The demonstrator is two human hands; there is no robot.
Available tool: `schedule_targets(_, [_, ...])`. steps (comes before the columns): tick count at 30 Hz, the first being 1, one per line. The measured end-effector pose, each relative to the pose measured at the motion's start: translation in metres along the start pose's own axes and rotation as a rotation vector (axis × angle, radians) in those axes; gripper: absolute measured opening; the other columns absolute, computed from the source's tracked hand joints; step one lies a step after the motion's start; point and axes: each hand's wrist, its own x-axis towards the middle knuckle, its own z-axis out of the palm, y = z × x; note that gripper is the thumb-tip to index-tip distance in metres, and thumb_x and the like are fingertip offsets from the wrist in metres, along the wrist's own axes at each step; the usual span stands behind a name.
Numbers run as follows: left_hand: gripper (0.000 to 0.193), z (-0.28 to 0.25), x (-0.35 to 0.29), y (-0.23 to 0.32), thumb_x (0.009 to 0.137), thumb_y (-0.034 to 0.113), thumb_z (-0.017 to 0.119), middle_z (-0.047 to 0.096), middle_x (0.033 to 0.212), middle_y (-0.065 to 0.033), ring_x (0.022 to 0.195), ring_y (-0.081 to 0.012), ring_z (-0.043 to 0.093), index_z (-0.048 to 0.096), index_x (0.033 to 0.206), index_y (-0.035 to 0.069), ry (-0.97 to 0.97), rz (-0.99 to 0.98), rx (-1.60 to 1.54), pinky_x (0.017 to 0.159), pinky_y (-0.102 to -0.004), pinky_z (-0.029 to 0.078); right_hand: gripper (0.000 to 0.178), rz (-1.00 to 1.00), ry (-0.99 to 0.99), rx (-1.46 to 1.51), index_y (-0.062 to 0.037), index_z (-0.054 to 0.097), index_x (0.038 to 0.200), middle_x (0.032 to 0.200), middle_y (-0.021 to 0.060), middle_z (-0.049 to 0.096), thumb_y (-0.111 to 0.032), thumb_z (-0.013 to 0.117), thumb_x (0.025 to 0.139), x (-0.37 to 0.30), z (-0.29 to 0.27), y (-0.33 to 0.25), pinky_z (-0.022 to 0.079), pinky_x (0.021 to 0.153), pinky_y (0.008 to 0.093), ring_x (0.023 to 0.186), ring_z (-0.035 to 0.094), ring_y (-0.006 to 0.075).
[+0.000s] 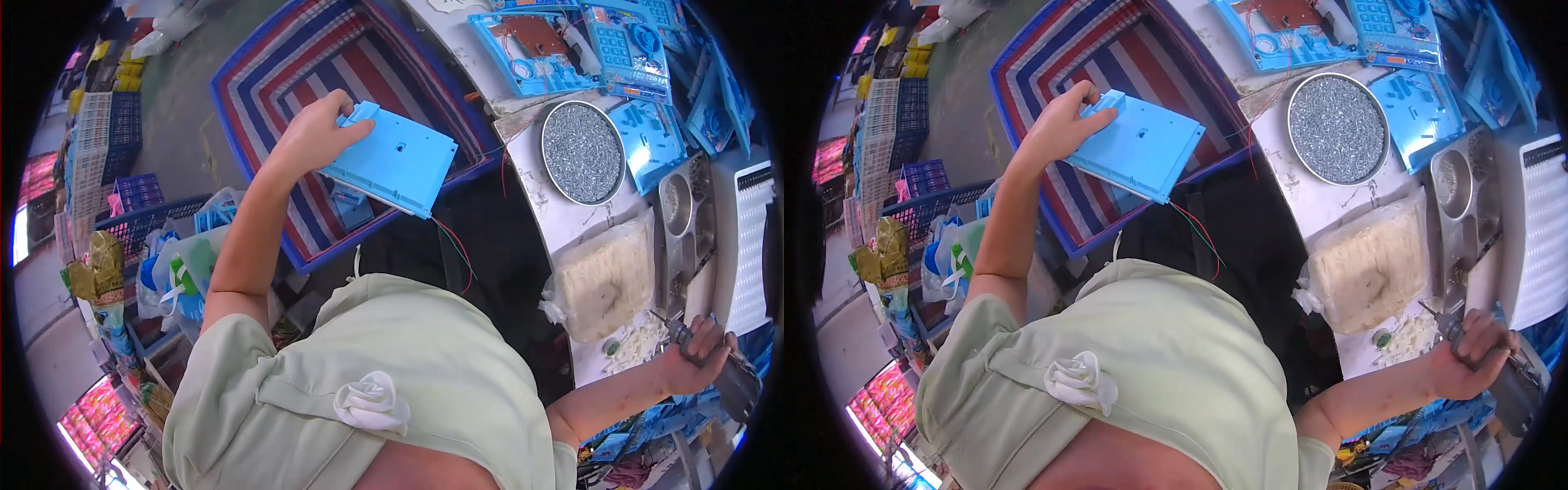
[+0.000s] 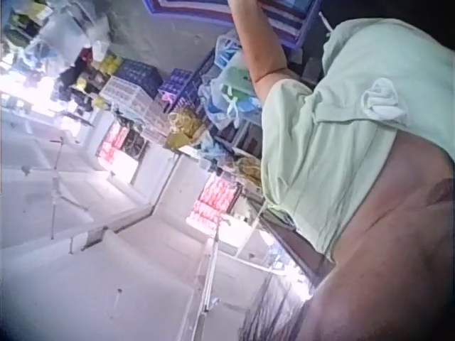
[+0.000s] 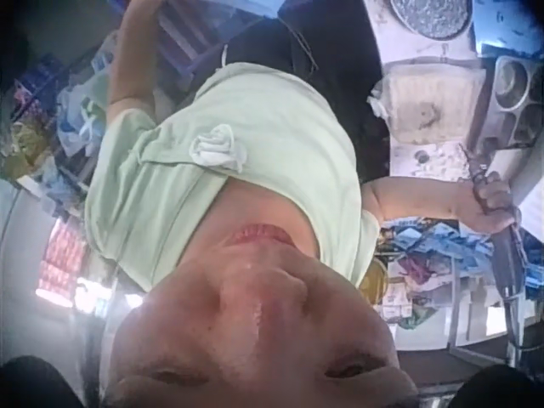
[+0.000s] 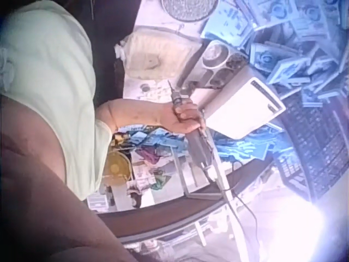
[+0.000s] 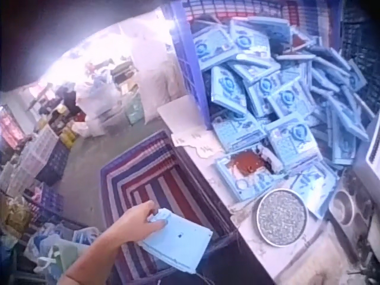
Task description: Assembling the components of a blue plastic electronic device using an electric screwdriver, soldering iron, and pliers.
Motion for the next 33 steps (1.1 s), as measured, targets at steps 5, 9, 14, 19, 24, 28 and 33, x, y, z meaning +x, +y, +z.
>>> schedule_targets(5, [0.055, 0.007, 0.015, -0.019, 0.087, 0.043, 0.071, 0.070, 0.103, -0.0244, 0.096, -0.0353, 0.070, 0.063, 0.117, -0.004, -0.005, -0.033, 0.036, 0.084, -0.0430, 0.053, 0.022, -0.011, 0.032, -0.033, -0.0097, 0.062, 0.115, 0.069, -0.0065, 0.039, -0.026, 0.051, 0.105, -0.002, -0.001, 0.002, 0.034, 0.074, 0.0326, 0.063, 0.039, 0.0067])
schedule_targets(9, [0.058, 0.024, 0.038, -0.062, 0.086, 0.044, 0.073, 0.070, 0.107, -0.0266, 0.102, -0.0382, 0.070, 0.063, 0.118, -0.004, 0.061, -0.066, 0.078, 0.087, -0.0454, 0.053, 0.021, -0.011, 0.115, -0.053, -0.0098, 0.063, 0.115, 0.068, -0.0065, 0.039, -0.025, 0.053, 0.105, -0.008, -0.006, 0.001, 0.035, 0.071, 0.0319, 0.062, 0.039, 0.0070])
schedule_targets(14, [0.058, 0.078, 0.074, -0.151, 0.087, 0.048, 0.074, 0.070, 0.102, -0.0232, 0.095, -0.0362, 0.069, 0.066, 0.116, -0.001, 0.072, -0.117, 0.476, 0.084, -0.0447, 0.054, 0.020, -0.039, 0.102, -0.077, -0.0096, 0.065, 0.114, 0.068, -0.0057, 0.040, -0.024, 0.056, 0.104, -0.009, 0.001, 0.004, 0.034, 0.065, 0.0294, 0.059, 0.040, 0.0070])
schedule_targets(19, [0.035, -0.008, 0.036, 0.074, 0.093, 0.034, 0.073, 0.070, 0.079, -0.0132, 0.077, -0.0258, 0.067, 0.069, 0.094, -0.001, -0.322, 0.418, -0.200, 0.071, -0.0370, 0.053, 0.018, -0.071, 0.193, -0.151, -0.0079, 0.065, 0.114, 0.068, -0.0047, 0.041, -0.019, 0.060, 0.101, -0.012, 0.006, 0.000, 0.036, 0.064, 0.0290, 0.058, 0.040, 0.0073])
schedule_targets(24, [0.030, 0.005, 0.119, 0.212, 0.092, 0.029, 0.073, 0.073, 0.093, -0.0134, 0.084, -0.0237, 0.069, 0.070, 0.104, 0.002, 0.243, 0.960, -0.153, 0.075, -0.0349, 0.054, 0.029, -0.064, 0.216, -0.188, -0.0046, 0.057, 0.121, 0.072, -0.0014, 0.044, -0.018, 0.067, 0.096, 0.003, 0.023, 0.011, 0.042, 0.068, 0.0321, 0.061, 0.044, 0.0107])
schedule_targets(28, [0.059, 0.039, 0.236, 0.293, 0.081, 0.052, 0.076, 0.074, 0.099, -0.0195, 0.096, -0.0335, 0.072, 0.072, 0.107, 0.000, 0.398, 0.823, 0.264, 0.087, -0.0452, 0.056, 0.033, -0.067, 0.175, -0.220, -0.0039, 0.055, 0.122, 0.072, -0.0005, 0.042, -0.017, 0.068, 0.095, 0.012, 0.036, 0.008, 0.045, 0.071, 0.0334, 0.061, 0.043, 0.0113])
schedule_targets(33, [0.062, 0.010, 0.263, 0.318, 0.077, 0.052, 0.081, 0.076, 0.092, -0.0139, 0.084, -0.0225, 0.071, 0.077, 0.111, 0.001, -0.119, 0.747, 0.050, 0.078, -0.0373, 0.057, 0.051, -0.166, 0.273, -0.398, 0.0005, 0.046, 0.139, 0.108, 0.0145, 0.060, -0.018, 0.067, 0.096, 0.006, 0.026, -0.008, 0.050, 0.093, 0.0422, 0.101, 0.059, 0.0240])
